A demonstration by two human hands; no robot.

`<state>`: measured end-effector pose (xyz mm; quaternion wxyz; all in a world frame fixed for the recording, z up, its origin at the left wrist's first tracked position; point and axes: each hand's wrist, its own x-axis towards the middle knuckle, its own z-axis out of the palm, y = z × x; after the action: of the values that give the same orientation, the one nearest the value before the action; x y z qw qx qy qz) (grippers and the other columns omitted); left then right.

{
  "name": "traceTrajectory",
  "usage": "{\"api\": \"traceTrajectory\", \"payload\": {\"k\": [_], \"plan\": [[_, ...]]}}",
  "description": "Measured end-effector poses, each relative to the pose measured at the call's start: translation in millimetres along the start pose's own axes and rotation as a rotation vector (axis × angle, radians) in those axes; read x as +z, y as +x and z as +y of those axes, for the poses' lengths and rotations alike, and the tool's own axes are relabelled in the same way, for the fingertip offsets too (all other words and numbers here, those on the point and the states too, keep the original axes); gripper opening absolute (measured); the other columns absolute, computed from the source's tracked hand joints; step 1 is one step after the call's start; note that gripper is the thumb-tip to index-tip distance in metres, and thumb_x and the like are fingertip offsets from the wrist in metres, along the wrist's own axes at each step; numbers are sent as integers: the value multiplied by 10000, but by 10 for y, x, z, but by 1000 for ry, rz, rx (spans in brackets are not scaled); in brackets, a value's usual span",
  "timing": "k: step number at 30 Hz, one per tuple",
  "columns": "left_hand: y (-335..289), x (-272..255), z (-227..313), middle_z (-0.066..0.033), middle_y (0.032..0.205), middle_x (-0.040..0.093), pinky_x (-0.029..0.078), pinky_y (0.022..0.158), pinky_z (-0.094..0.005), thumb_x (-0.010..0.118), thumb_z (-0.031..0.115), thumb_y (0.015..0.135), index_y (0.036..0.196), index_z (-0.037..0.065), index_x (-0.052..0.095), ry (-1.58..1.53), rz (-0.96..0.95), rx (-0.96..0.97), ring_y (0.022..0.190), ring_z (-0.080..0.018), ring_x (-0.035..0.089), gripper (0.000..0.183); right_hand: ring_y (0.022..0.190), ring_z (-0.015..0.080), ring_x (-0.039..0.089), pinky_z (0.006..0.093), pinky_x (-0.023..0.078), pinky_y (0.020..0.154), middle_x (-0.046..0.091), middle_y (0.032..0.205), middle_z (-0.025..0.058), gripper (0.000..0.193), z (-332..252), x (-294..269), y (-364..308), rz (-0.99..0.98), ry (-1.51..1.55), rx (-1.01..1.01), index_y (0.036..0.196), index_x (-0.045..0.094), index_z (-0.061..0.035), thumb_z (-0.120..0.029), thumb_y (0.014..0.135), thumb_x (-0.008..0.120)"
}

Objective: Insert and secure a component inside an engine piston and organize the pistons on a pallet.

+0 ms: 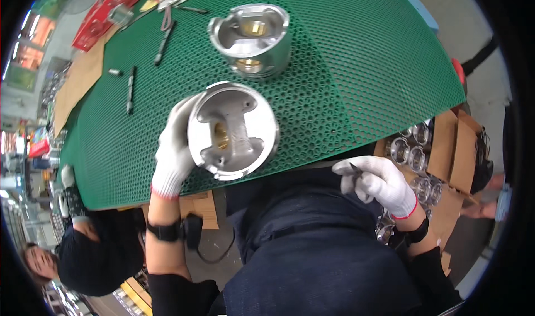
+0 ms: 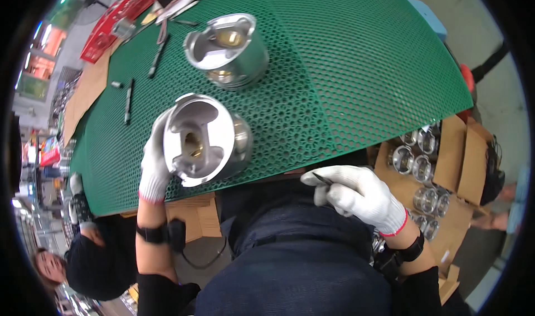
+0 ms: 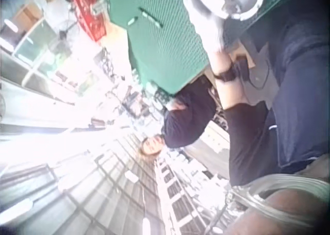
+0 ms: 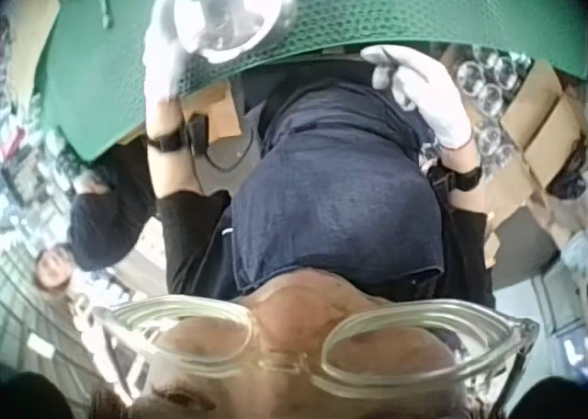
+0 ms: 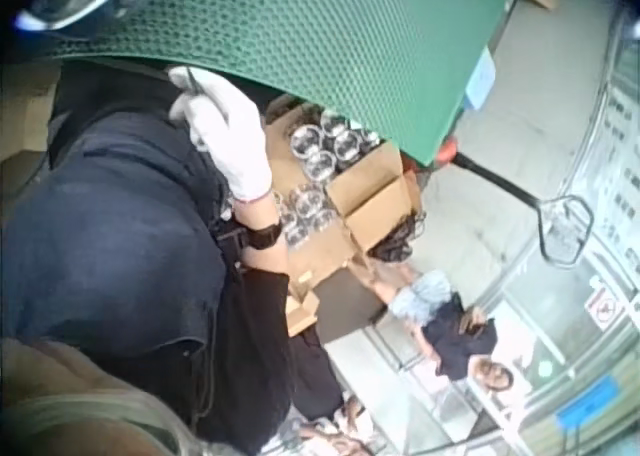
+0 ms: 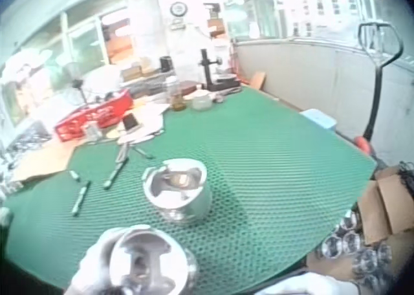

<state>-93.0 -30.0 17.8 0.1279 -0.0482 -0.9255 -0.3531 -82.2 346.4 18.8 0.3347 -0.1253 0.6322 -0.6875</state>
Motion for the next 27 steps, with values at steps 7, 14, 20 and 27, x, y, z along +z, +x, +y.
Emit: {"api": "traceTrajectory", "payload": {"k": [7,14,20,27], "plan": [[149,-5,1044,-122,1157,628,482,929,-414,710,143,692,1132,54,611,448,-53,460,1074,-317,608,460,747,229,671,329,521,712,696,789,109,229,-399,227,406,85,-443,-163,853,681,5,-182,903,558],[103,174,1274,-102,1159,639,479,931,-410,729,141,696,1140,79,606,566,-95,460,1087,-334,610,465,654,222,636,336,495,634,645,707,118,246,-410,358,652,160,-485,-165,863,683,-29,-256,905,599],[285,239,1304,-117,1132,644,490,901,-424,689,142,722,1122,78,605,517,-185,389,1025,-360,613,414,619,239,634,337,492,580,627,680,111,244,-331,324,653,147,-520,-226,803,660,-38,-268,880,635],[597,239,1326,-143,1058,671,550,814,-419,656,152,776,1111,84,640,668,-354,262,983,-357,652,343,527,257,615,353,493,475,581,605,61,249,-433,326,622,35,-1154,-607,718,627,-113,-323,847,661]]}}
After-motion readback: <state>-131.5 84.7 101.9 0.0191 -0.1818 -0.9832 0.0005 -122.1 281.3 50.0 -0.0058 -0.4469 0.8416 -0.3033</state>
